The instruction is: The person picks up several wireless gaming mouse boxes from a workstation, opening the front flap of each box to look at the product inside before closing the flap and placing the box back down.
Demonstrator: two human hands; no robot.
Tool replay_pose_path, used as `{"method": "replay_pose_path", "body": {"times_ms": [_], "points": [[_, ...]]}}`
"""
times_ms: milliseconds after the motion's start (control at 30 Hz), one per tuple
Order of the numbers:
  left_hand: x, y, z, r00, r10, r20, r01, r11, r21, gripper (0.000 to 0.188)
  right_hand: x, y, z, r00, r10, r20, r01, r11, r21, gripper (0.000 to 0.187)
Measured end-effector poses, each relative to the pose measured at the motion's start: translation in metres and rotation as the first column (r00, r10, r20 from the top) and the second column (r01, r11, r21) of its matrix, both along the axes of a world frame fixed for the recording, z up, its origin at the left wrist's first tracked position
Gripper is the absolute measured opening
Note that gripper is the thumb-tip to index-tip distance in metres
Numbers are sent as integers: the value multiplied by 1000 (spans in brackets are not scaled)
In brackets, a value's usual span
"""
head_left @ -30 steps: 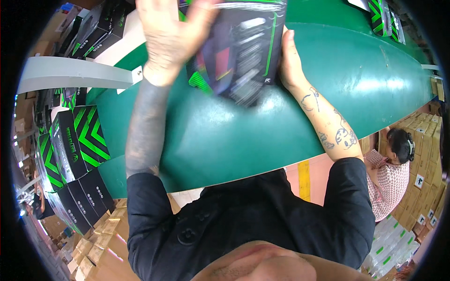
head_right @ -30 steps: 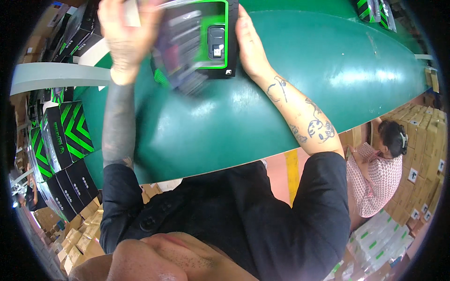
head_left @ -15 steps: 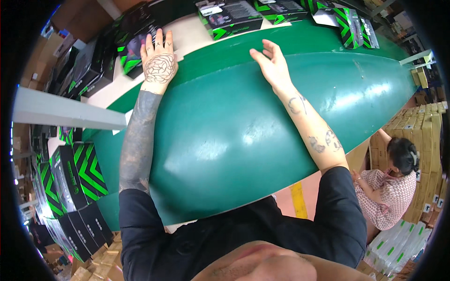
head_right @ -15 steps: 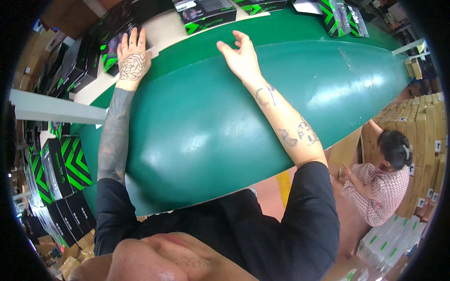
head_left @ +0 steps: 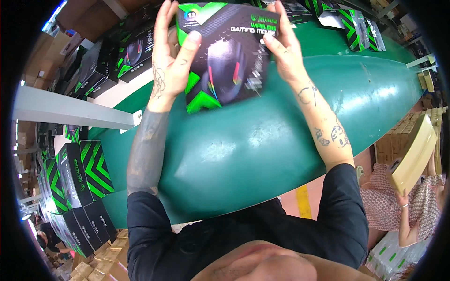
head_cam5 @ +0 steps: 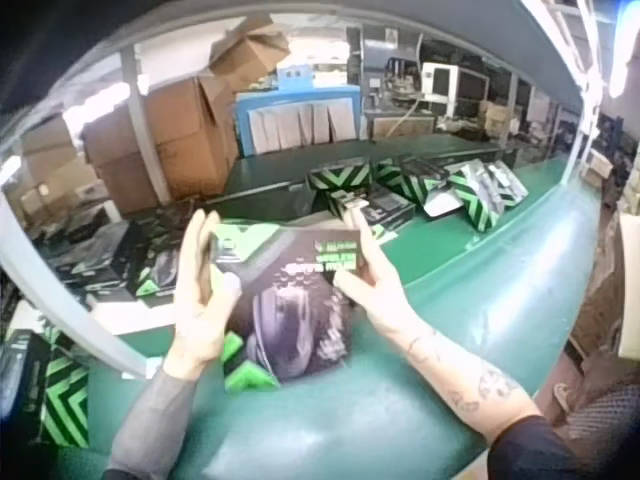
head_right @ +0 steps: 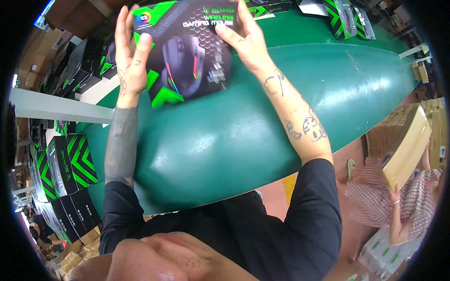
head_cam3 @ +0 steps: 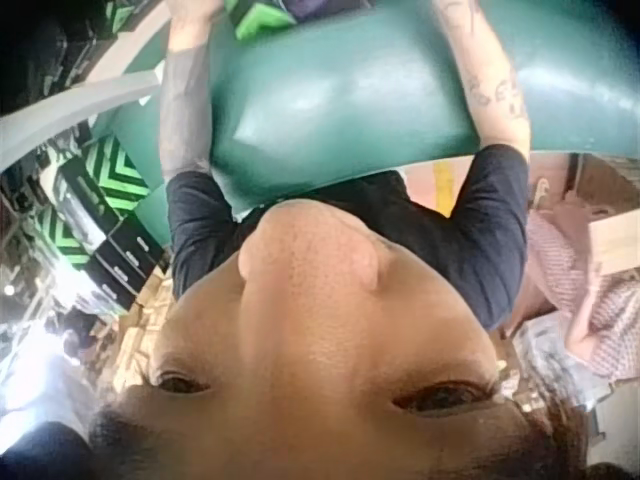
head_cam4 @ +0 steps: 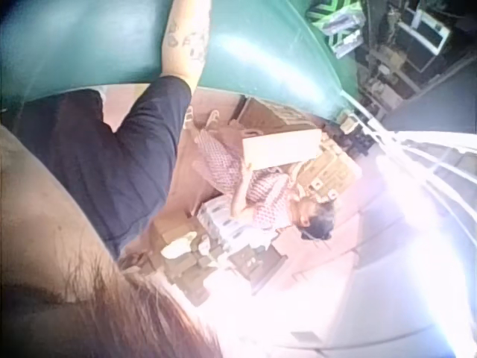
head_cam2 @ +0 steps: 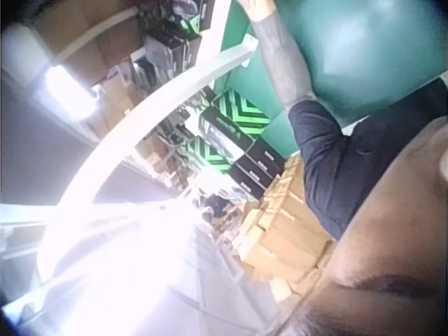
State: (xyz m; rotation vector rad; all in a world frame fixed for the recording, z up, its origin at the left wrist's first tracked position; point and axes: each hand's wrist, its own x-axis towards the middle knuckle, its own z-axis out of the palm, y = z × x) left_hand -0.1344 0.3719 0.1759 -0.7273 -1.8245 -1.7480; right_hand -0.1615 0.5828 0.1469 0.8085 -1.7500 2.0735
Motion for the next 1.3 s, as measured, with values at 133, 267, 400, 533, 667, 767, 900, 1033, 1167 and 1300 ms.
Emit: {"method": "replay_pose_path", "body": {"times_ms": [133,267,400,533,667,767,900,1033,1167,1300], "points": [[6,-20,-16,930,330,-161,-365,788,-496,53,28,-14,-25,913,189,362,-125,973,-193,71],[18,-9,-13,914,352,-203,-390,620,-681,26,49,-24,-22,947,79,310,-75,997,-24,64],[16,-17,-24,983,137,-120,-158,969,-192,31,50,-22,-27,918,235,319,-175,963,-207,69],[-31,-62,-23,359,-925,-125,933,353,68,68,42,-16,-41,910,318,266,-227,919,-322,62],[12,-55,12,634,-771,-61,765,614,194,74,51,-28,-27,935,313,168,-269,933,-240,71],[3,-44,-5,649,-759,-49,744,621,247,72,50,-17,-35,930,289,227,-228,938,-260,69],[1,-34,-26,946,-275,171,284,958,-32,45,49,-17,-29,938,274,214,-224,947,-232,69],[6,-43,-29,642,-196,741,227,972,61,36,50,-23,-18,882,239,407,-162,963,-215,73],[-10,-66,-48,679,-191,709,-176,895,409,37,20,-12,-36,871,88,484,-42,994,-104,66],[-11,-92,-43,898,4,440,-365,564,741,44,-18,12,-36,874,-127,470,140,990,8,57]]}}
